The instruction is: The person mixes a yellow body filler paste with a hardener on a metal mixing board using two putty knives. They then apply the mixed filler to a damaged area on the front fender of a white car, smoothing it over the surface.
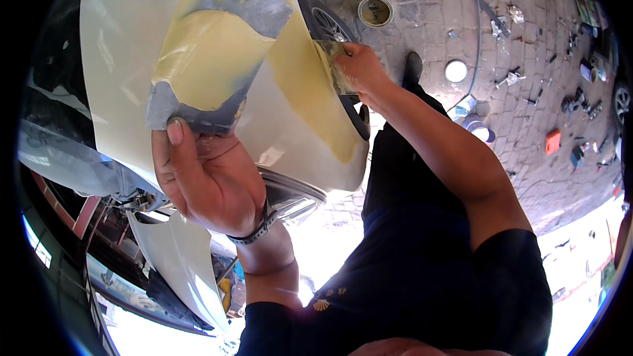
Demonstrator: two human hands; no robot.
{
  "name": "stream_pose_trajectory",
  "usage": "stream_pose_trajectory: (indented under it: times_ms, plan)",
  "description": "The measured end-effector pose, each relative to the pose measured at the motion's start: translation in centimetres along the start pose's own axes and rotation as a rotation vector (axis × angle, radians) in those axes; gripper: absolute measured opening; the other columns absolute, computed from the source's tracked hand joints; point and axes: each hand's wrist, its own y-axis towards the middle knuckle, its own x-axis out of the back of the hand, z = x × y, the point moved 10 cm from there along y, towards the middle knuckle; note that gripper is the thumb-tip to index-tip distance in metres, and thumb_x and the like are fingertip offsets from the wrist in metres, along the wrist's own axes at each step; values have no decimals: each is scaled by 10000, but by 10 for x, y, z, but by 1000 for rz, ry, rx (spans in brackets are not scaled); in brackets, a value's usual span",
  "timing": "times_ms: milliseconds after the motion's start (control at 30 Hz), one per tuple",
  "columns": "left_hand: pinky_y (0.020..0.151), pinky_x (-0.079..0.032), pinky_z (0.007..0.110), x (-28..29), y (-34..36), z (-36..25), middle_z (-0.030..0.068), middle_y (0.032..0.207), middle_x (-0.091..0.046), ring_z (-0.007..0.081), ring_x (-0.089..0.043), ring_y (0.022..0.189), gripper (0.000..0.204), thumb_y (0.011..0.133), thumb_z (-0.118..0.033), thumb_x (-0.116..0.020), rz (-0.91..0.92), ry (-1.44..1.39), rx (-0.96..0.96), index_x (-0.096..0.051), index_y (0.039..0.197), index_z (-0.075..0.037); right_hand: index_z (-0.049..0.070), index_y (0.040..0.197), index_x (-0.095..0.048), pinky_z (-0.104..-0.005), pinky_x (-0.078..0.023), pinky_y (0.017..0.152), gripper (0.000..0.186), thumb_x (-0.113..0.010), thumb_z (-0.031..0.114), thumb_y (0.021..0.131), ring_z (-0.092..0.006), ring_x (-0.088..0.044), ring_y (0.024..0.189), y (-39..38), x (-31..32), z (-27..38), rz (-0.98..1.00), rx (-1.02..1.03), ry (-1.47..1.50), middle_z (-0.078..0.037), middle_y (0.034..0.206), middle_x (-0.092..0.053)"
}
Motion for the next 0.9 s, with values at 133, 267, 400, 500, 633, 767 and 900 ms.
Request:
stream_pose_trajectory:
  times_ms: [133,267,400,500,633,767,900]
  plan:
    - [1175,-427,618,3,-2,0,275,1450,-580,368,-573,1363,392,1110,-97,-403,-43,-2,1,-506,1422,118,-2,1259,-735,-338,-545,762,381,-563,37,922,-181,-699,842,-4,-9,11,6,-10,41,-124,1014,-760]
    - [1168,-436,610,3,-2,0,274,1451,-579,371,-576,1358,405,1109,-93,-400,-36,-15,1,-489,1445,113,-7,1252,-737,-336,-550,729,376,-562,39,923,-180,-697,803,-16,-20,22,8,-6,79,-128,990,-758]
    - [1165,-443,602,6,-5,0,271,1454,-576,369,-576,1359,416,1107,-92,-404,-110,34,6,-475,1460,116,-19,1256,-725,-360,-550,729,364,-562,57,940,-191,-707,830,-50,-39,31,61,-25,-68,-156,1084,-742]
    - [1160,-451,594,3,-4,2,268,1453,-578,365,-581,1355,421,1106,-99,-416,-84,37,-3,-471,1460,122,18,1304,-708,-400,-536,831,363,-595,99,968,-293,-689,984,-85,-48,46,-38,298,-315,-156,1178,-660]
    - [1139,-480,571,5,-3,6,275,1432,-589,366,-595,1336,432,1108,-110,-431,-69,101,-8,-462,1464,132,47,1311,-710,-413,-529,881,358,-630,84,964,-348,-666,1015,-143,-66,50,-53,542,-377,-142,1147,-640]
    - [1110,-517,519,9,-3,11,279,1393,-612,352,-634,1283,420,1108,-91,-438,-64,148,42,-478,1450,149,15,1323,-678,-344,-495,963,323,-577,56,1019,-278,-648,1083,-148,-55,60,243,560,-228,-145,1155,-650]
    - [1017,-509,341,-12,-5,19,186,1272,-686,209,-657,1164,360,1105,-70,-478,-14,214,108,-584,1367,153,-18,1282,-699,-329,-517,888,315,-570,-14,994,-274,-674,1013,-159,30,152,-94,926,-242,-166,1165,-673]
